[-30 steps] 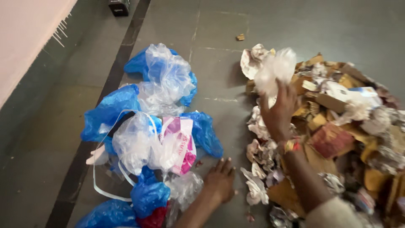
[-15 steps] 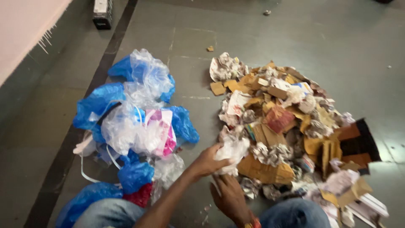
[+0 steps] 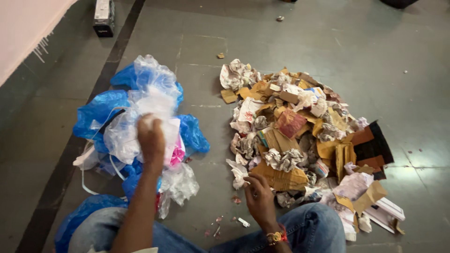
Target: The person sits on the floor and sorts through a pile of mixed paper and cardboard waste. They pick up pieces of paper and cardboard, crumple them, and place them into a black plastic bag. The person continues this process, gradually filling the bag with the sorted materials.
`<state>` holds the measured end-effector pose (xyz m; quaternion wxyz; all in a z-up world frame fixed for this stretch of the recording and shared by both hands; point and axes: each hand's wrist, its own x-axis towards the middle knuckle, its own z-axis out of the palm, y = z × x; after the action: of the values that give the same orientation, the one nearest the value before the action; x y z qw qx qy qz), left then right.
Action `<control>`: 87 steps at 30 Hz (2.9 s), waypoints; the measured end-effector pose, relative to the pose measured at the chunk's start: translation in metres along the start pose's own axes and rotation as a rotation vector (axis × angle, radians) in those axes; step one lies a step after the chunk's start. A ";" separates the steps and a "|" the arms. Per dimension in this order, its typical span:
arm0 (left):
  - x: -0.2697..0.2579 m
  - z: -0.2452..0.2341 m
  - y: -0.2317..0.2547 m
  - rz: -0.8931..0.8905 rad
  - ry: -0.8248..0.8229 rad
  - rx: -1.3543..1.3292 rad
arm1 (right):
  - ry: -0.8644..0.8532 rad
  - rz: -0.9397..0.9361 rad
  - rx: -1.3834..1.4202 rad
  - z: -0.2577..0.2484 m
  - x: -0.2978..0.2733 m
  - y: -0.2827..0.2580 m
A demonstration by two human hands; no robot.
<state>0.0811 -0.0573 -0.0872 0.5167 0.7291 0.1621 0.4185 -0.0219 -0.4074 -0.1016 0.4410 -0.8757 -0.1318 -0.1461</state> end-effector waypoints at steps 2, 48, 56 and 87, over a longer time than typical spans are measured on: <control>0.006 -0.031 0.009 0.094 0.075 0.222 | -0.002 0.040 0.016 0.004 0.000 0.008; -0.044 -0.033 -0.130 0.285 -0.543 1.441 | 0.103 0.112 -0.054 0.015 0.005 0.030; -0.006 -0.041 -0.091 -0.054 -0.938 1.392 | 0.076 0.133 -0.048 0.012 0.005 0.028; 0.019 -0.050 -0.059 -0.939 -0.283 -0.273 | 0.053 -0.015 -0.064 0.026 0.001 0.026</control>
<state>0.0653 0.0112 -0.1255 0.7565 0.5530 0.3448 0.0553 -0.0079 -0.4012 -0.1346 0.4150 -0.8841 -0.1217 -0.1767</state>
